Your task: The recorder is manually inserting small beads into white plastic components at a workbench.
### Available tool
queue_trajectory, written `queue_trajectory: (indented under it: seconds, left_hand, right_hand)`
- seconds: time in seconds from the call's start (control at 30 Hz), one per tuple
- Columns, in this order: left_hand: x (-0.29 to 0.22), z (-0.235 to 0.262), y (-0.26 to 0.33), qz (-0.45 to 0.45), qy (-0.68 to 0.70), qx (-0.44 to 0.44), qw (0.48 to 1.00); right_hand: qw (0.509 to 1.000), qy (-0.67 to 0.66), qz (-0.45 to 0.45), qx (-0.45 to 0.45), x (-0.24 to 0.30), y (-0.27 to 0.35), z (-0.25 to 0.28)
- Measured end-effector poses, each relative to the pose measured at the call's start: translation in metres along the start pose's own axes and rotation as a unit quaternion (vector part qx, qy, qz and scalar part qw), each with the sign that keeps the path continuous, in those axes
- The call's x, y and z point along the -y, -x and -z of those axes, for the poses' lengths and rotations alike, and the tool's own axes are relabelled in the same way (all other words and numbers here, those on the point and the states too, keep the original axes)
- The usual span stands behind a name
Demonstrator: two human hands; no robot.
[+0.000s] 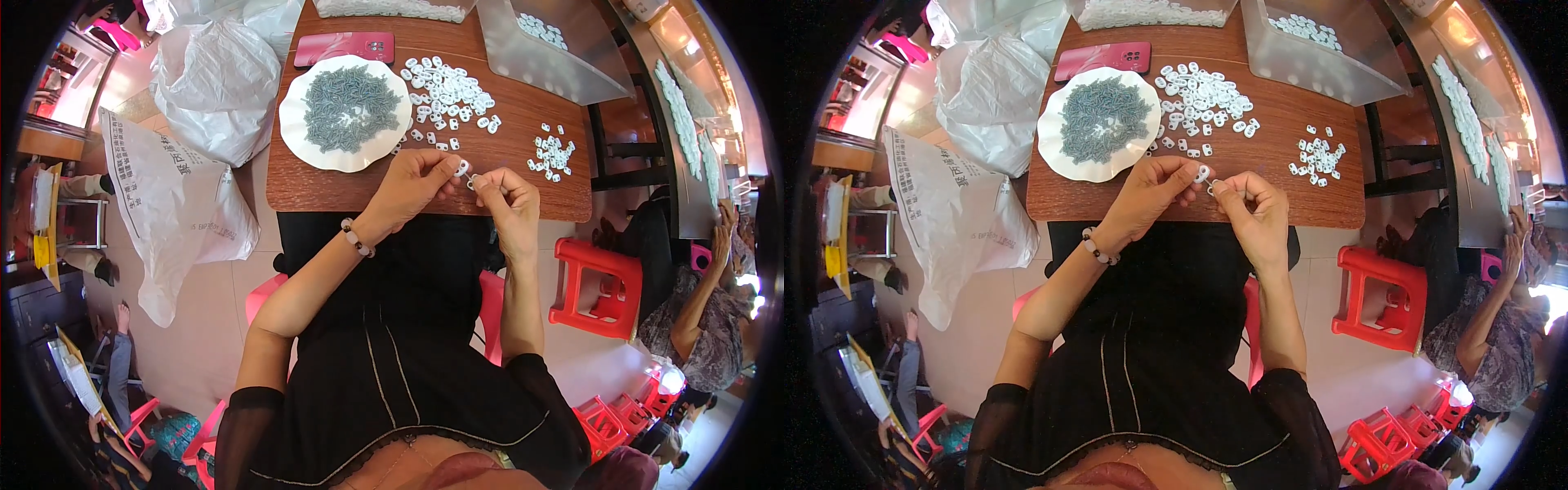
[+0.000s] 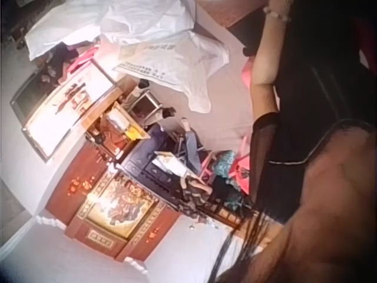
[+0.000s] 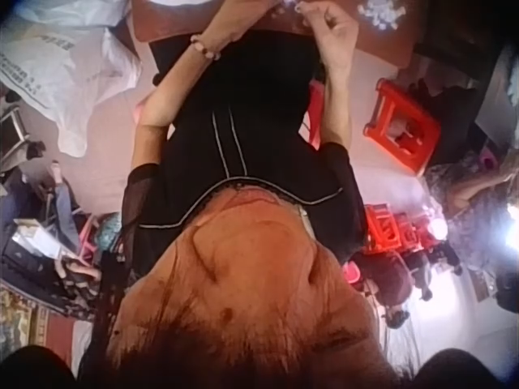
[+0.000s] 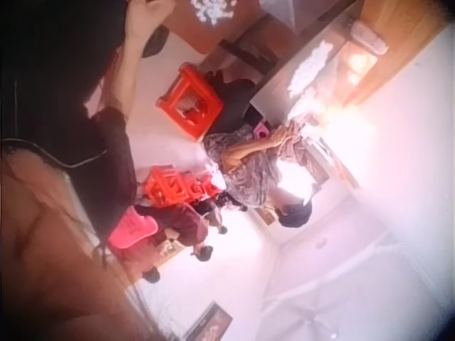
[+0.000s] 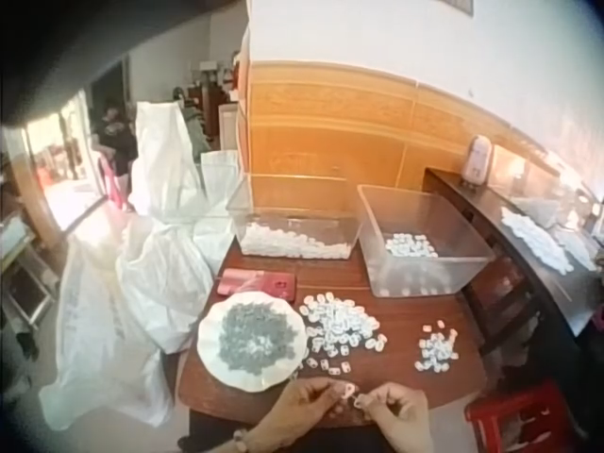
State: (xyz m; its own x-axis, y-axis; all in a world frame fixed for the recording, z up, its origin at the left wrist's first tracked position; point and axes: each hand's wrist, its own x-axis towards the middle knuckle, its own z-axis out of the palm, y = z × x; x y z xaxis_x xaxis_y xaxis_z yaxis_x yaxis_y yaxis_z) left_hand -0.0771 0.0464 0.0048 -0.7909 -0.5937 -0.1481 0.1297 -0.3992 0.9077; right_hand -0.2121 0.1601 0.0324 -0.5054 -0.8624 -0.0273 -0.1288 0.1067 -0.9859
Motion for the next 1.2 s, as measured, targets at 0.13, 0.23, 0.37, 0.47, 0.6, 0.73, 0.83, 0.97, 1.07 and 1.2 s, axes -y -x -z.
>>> queue_trajectory:
  seconds: [0.13, 0.23, 0.37, 0.47, 0.6, 0.73, 0.83, 0.97, 1.07, 1.2]
  left_hand:
    - [0.0, 0.0, 0.001, 0.008, -0.008, 0.005, 1.0]
    - [0.003, 0.001, 0.0, 0.005, -0.006, 0.0, 1.0]
    - [0.004, 0.001, 0.0, 0.001, -0.007, -0.001, 1.0]
    - [0.006, 0.001, -0.001, 0.003, -0.005, -0.004, 1.0]
    - [0.006, 0.001, -0.001, 0.009, -0.002, -0.007, 1.0]
    - [0.008, 0.001, -0.001, 0.003, -0.009, -0.004, 1.0]
    - [0.007, 0.0, 0.0, 0.013, -0.007, -0.01, 1.0]
    - [0.006, -0.002, 0.001, -0.005, -0.033, -0.01, 0.999]
    - [0.009, -0.003, 0.002, -0.028, -0.057, -0.011, 0.998]
    - [0.004, -0.006, 0.006, -0.021, -0.068, -0.021, 0.997]
  right_hand:
    - [1.0, 0.003, 0.006, -0.002, -0.001, 0.0, 0.0]
    - [1.0, 0.002, 0.007, -0.006, -0.002, 0.0, -0.001]
    - [1.0, 0.006, 0.006, -0.006, -0.004, 0.0, 0.0]
    - [1.0, -0.006, -0.003, -0.007, -0.004, 0.001, -0.001]
    - [1.0, 0.005, -0.004, -0.01, -0.006, 0.0, 0.0]
    - [1.0, 0.01, -0.01, -0.012, -0.003, 0.001, -0.001]
    - [1.0, 0.014, -0.001, -0.016, -0.006, 0.0, -0.001]
    - [1.0, 0.018, -0.007, -0.019, -0.007, 0.001, -0.004]
    - [0.999, 0.038, -0.004, -0.024, -0.008, 0.002, -0.006]
    - [0.999, 0.008, 0.011, -0.043, -0.015, 0.004, -0.011]
